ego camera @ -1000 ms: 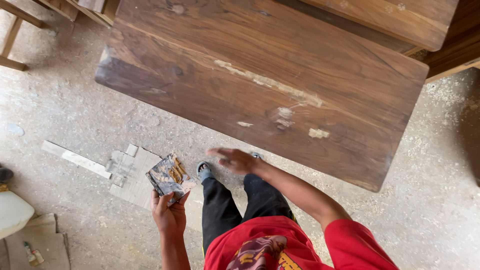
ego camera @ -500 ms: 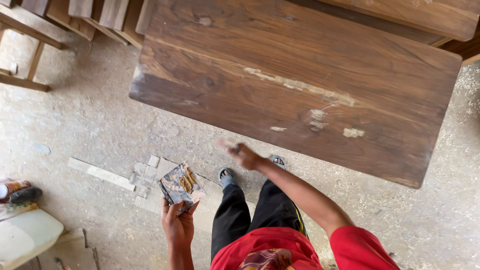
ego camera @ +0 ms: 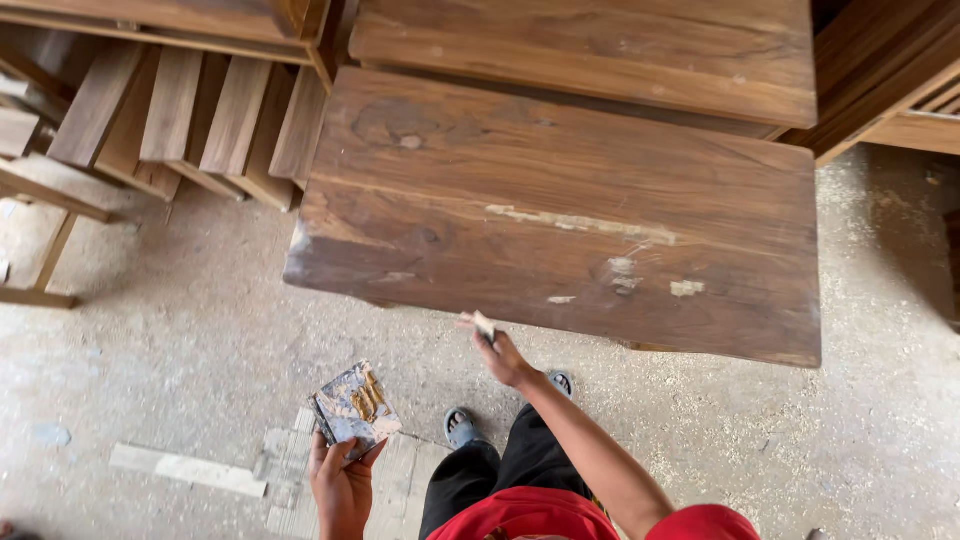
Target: The person scoops a paste-like filler from a bucket with a putty knife and applies it to cracks and gaps in wooden furniture frames and tabletops. The person repeatedly scrapes filler onto the wood, smoothing it into the seams and edges of the furniture pieces.
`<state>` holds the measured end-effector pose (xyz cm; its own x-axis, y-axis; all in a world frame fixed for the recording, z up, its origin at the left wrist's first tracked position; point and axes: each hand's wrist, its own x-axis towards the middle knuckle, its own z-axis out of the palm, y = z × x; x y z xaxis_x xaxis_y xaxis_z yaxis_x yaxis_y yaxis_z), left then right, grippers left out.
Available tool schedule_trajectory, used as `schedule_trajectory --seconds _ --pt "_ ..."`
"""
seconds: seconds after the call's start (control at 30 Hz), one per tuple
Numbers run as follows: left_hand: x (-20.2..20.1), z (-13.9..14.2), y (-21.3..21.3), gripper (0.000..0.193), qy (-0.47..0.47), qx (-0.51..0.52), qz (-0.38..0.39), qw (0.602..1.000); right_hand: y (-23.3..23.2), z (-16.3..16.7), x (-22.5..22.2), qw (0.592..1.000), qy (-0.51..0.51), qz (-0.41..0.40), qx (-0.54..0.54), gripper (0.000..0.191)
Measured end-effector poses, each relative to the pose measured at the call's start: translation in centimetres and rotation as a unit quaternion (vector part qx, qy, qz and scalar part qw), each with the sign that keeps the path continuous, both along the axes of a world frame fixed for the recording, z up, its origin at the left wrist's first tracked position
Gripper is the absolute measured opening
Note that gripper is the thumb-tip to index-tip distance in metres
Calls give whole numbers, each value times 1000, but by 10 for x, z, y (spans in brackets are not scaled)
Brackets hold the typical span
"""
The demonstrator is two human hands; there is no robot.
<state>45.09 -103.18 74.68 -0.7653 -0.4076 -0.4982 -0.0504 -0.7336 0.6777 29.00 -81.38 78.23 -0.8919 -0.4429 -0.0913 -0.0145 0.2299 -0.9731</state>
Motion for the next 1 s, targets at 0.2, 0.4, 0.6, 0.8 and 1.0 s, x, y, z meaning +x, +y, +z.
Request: schedule_trajectory --seconds 0.2,0.4,0.6,0.8,1.0 --pt "-35 11 1 50 31 0 -71 997 -2 16 -26 917 -289 -253 111 50" --pt "-70 24 11 49 59 5 -108 992 -18 11 15 994 -20 78 74 58" --pt "-90 30 6 47 47 -2 -99 994 1 -7 -27 982 115 -152 -2 54" --pt "-102 36 -13 49 29 -15 -63 997 -13 -28 -24 995 -55 41 69 54" --pt "-116 35 -34 47 29 -25 -27 999 -11 -26 -60 992 51 -108 -35 49"
